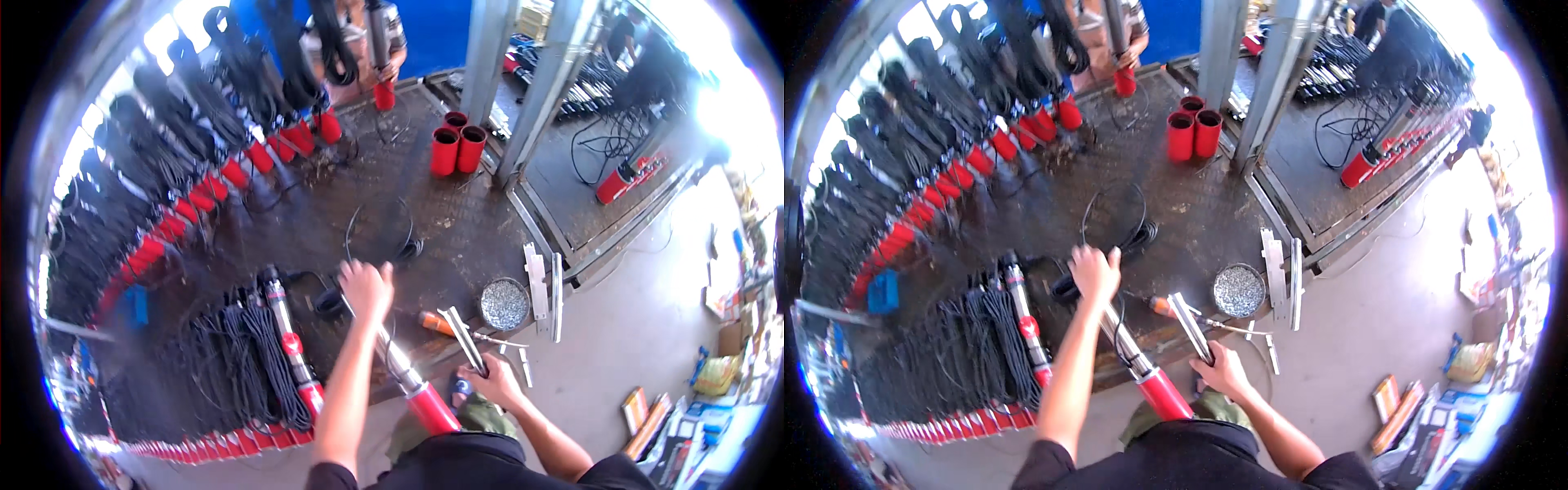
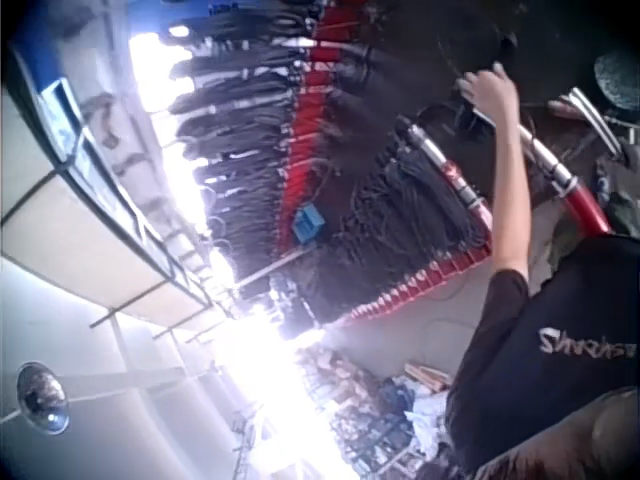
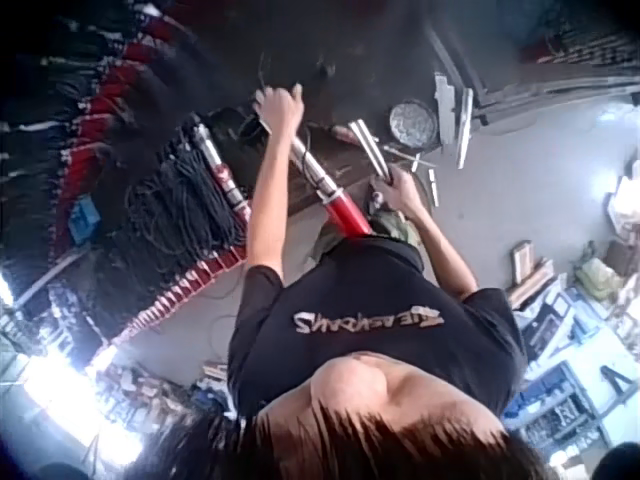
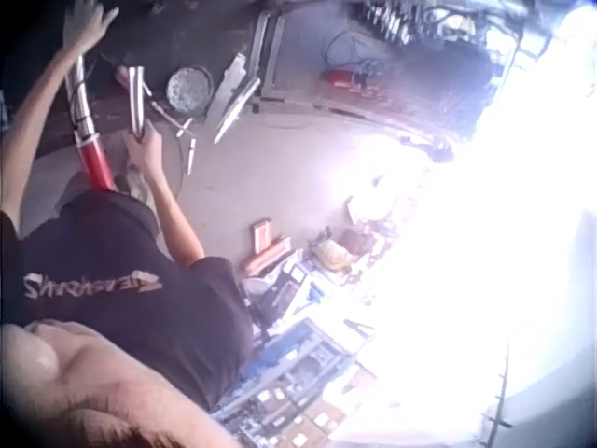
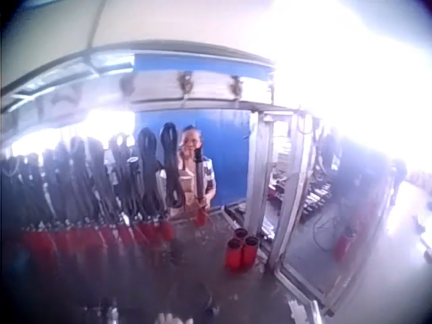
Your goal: The person assembles mechanical water pumps by attaching components, using a pneumatic screwdriver to tighten screws on the motor housing, and organizing the completed units on a workspace table.
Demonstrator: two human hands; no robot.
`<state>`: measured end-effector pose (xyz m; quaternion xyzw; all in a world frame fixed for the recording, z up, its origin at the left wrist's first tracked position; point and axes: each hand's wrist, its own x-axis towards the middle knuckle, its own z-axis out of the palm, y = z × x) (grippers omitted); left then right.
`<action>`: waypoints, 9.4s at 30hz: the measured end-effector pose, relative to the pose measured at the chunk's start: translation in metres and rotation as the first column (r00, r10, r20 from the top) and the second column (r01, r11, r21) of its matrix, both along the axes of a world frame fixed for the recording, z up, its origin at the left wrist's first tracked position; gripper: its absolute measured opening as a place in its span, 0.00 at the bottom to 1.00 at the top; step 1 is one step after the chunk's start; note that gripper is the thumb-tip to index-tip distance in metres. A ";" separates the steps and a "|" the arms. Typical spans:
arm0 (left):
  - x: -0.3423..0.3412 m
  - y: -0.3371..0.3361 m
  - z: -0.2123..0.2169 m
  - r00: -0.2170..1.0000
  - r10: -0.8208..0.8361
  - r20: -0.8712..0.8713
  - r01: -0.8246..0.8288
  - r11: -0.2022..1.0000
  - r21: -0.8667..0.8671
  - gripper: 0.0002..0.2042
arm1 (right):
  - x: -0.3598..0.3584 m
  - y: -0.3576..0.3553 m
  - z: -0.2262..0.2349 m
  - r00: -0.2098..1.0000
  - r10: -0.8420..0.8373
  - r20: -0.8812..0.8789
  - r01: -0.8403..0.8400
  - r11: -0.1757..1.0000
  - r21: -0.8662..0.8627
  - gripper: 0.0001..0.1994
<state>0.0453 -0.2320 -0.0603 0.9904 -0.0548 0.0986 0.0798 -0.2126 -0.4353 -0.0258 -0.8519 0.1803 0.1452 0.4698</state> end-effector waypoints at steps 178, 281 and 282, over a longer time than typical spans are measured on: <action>-0.056 0.033 -0.064 0.868 0.370 -0.332 -0.497 0.626 -0.601 0.31 | 0.262 0.166 -0.124 0.901 -0.136 0.412 -0.143 0.804 0.577 0.07; -0.057 0.033 -0.053 0.820 0.355 -0.449 -0.549 0.711 -0.439 0.32 | 0.296 0.188 -0.041 0.720 -0.376 0.584 -0.069 0.798 0.598 0.04; -0.057 0.033 -0.054 0.819 0.359 -0.447 -0.550 0.713 -0.434 0.32 | 0.296 0.188 -0.041 0.725 -0.373 0.579 -0.067 0.798 0.598 0.04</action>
